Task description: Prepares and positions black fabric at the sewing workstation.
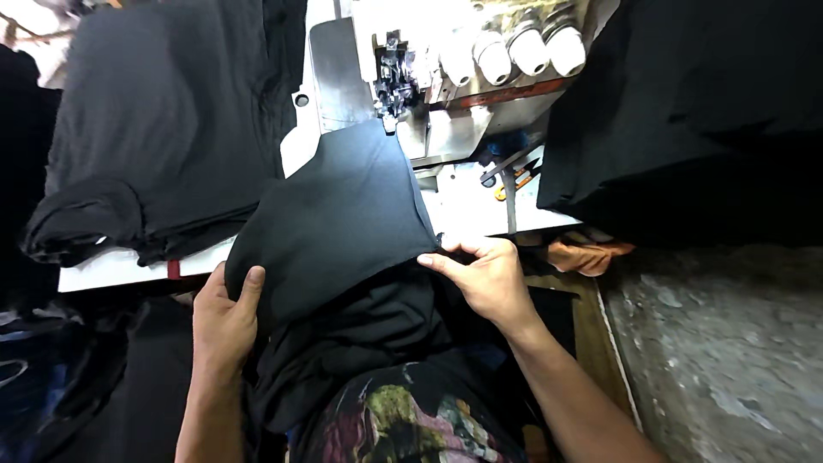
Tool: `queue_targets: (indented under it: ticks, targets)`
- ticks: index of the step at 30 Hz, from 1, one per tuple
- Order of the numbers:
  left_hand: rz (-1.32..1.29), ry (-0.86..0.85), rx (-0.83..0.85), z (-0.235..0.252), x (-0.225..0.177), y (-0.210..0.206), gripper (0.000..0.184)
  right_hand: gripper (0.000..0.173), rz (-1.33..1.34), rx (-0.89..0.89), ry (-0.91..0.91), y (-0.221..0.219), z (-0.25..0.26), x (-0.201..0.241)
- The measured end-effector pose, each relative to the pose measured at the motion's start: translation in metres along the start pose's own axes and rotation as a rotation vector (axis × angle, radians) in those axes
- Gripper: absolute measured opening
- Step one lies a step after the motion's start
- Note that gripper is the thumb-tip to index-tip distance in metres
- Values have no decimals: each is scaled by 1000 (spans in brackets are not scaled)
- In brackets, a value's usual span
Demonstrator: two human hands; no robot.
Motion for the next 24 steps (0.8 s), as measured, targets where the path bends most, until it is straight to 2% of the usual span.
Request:
queue_targets:
  ticks: [4,7,12,21,24]
  targets:
    - [15,3,-5,1,3,1,24,24,22,-21,-70,1,-3,5]
    - [15,25,-17,0,4,2,25,23,48,-27,-76,3,-5,6]
    - [-28,48,-43,-2,1,1,18,13,0,11,-3,6,-8,8]
    - [-35,-16,-86,-5,-2,3,22,17,-28,44,102,8,-9,11]
    - [-27,-17,-101,-5,-4,5,28,18,-23,38,112,9,-12,12]
Point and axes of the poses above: each hand's wrist, its own z-axis towards the middle knuckle, its own y-axis out of the back of the hand, x = y × z, the point moved 2 cm from there along z, towards the middle knuckle, and after that the axes turned 10 degrees about -y, right-handed, at the moved point
